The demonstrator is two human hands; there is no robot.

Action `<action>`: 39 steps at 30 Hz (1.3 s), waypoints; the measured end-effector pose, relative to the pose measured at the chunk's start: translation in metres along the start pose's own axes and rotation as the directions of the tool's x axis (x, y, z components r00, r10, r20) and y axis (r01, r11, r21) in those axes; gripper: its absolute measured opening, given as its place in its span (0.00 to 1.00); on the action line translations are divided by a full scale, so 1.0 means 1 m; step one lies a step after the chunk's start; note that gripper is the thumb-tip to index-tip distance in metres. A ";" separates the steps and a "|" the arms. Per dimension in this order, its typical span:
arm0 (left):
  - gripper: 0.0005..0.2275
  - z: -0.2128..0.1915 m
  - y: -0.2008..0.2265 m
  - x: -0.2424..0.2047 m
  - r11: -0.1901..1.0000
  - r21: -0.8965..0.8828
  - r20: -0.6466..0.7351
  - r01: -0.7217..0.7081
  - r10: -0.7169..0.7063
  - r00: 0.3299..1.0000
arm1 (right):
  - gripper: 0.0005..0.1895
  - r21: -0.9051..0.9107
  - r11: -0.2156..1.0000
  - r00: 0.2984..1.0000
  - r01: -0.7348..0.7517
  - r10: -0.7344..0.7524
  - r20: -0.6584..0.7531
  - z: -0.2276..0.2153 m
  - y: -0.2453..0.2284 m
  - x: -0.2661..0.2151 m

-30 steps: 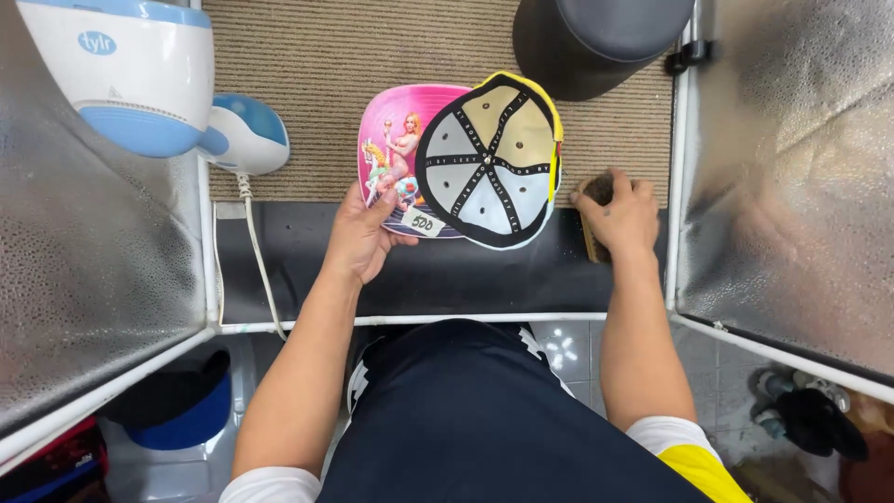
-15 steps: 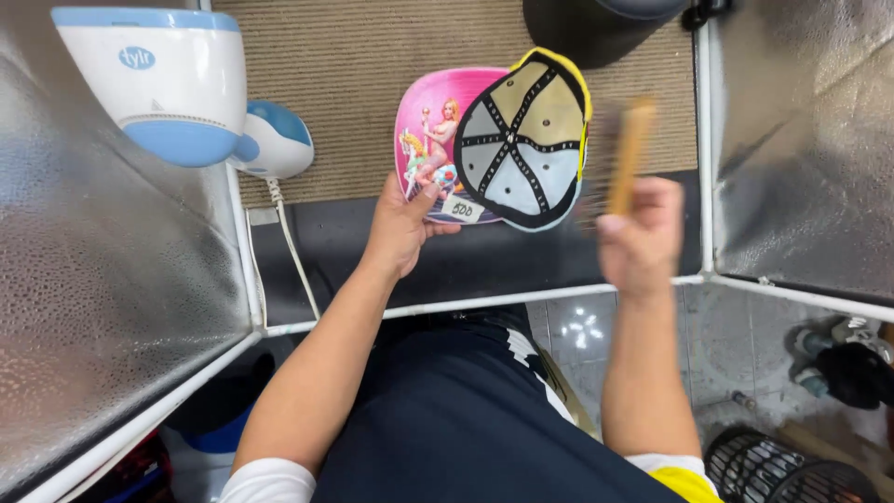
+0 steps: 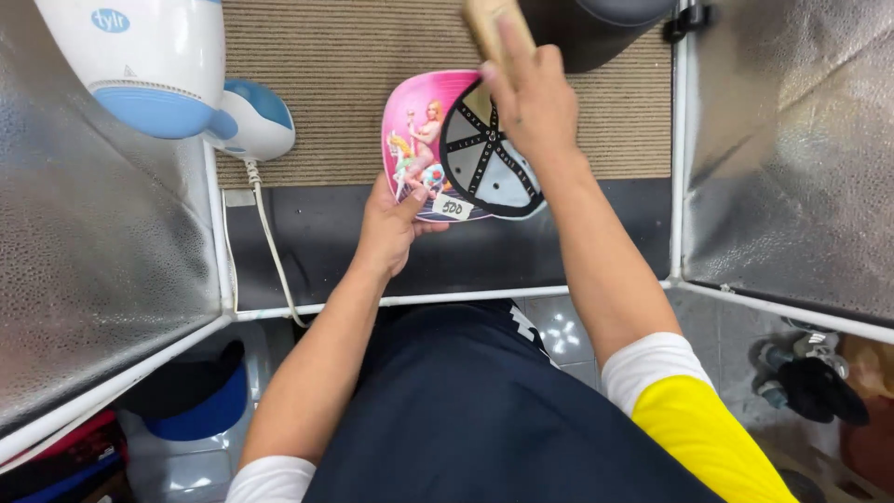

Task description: Brushing the interior of a baseball cap with a wooden brush to clean it.

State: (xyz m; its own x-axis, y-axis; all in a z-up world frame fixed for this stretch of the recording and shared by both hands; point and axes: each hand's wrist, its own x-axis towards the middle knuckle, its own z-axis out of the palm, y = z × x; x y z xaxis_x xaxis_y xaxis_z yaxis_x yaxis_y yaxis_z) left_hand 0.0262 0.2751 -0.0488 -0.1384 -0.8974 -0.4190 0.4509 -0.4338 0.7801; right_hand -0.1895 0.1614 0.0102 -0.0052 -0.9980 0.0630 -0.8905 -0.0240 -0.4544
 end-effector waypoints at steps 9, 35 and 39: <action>0.08 -0.004 -0.023 0.008 0.997 0.005 0.047 -0.075 0.075 0.996 | 0.28 -0.053 0.873 0.852 0.484 -0.457 0.255 0.010 -0.009 -0.065; 0.11 0.017 -0.024 -0.005 0.998 -0.056 -0.107 -0.024 0.018 0.994 | 0.28 -0.055 0.880 0.881 0.471 -0.467 0.067 0.021 0.014 -0.055; 0.14 0.016 -0.024 -0.002 0.996 -0.088 -0.116 -0.014 0.003 0.993 | 0.34 -0.089 0.931 0.887 0.354 -0.364 -0.283 0.025 0.030 -0.033</action>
State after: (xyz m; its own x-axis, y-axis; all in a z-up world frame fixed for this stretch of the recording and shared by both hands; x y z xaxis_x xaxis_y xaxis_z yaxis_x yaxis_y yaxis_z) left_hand 0.0014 0.2859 -0.0593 -0.0337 -0.8833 -0.4676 0.5289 -0.4127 0.7416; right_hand -0.2046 0.1920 -0.0276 0.1909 -0.8599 0.4734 -0.8715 -0.3704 -0.3214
